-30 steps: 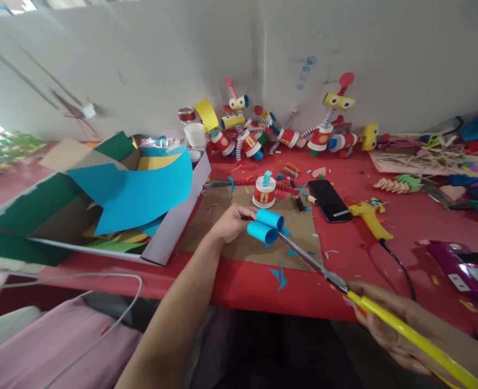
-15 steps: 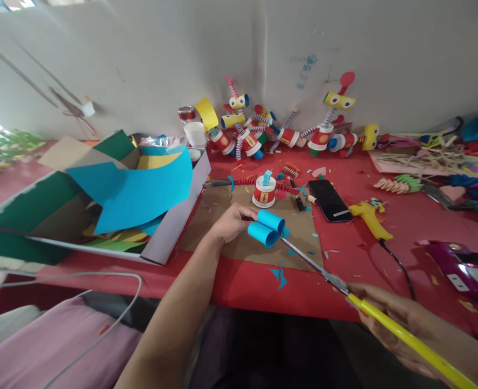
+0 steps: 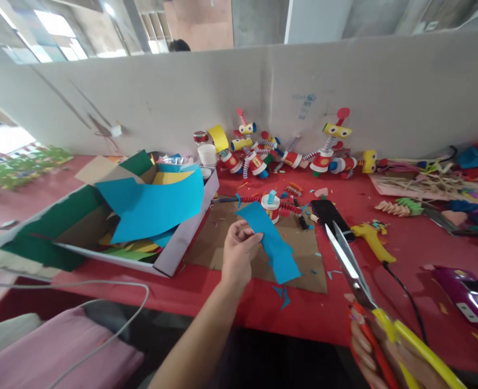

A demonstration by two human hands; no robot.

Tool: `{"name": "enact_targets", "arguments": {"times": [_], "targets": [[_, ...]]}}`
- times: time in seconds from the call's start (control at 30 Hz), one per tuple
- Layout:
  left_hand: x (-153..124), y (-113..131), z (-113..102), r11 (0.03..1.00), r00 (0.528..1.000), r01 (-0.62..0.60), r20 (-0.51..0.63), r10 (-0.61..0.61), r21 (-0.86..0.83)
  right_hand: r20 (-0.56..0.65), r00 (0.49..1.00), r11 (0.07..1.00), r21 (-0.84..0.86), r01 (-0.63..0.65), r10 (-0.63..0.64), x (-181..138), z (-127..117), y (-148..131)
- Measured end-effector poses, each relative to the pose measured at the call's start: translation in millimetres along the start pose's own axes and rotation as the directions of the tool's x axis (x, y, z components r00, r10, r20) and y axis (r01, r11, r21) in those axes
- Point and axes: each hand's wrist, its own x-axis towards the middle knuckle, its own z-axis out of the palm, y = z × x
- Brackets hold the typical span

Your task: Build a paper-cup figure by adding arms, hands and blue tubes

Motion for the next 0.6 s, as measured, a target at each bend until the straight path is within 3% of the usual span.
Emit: {"name": "enact_targets", "arguments": {"times": [0.07, 0.13, 0.23, 0.33, 0.6], "targets": [[-10.3, -2.2, 2.6, 0.999, 0.995, 0.035, -0.095, -0.037, -0.03, 0.145, 0.984, 0.989, 0.083, -0.121, 0.108, -0.8, 17.9, 5.7], [-17.8, -4.6, 5.3, 0.994, 0.982, 0.079, -0.169, -0.09, -0.074, 0.282, 0.936, 0.966, 0.091, -0.244, 0.21, 1.9, 35.2, 7.8], [-26.5, -7.5, 11.7, 0.978, 0.955, 0.117, -0.252, -0.158, -0.172, 0.372, 0.885, 0.946, 0.055, -0.32, 0.278, 4.5, 56.7, 9.2], [-37.1, -8.6, 20.5, 0.973, 0.951, 0.101, -0.267, -0.156, -0.209, 0.348, 0.892, 0.945, 0.045, -0.325, 0.29, -4.1, 70.4, 15.0], [-65.9, -7.3, 30.9, 0.988, 0.966, 0.143, -0.206, -0.154, -0.066, 0.207, 0.962, 0.983, -0.011, -0.182, 0.18, -29.0, 79.5, 23.3]]}}
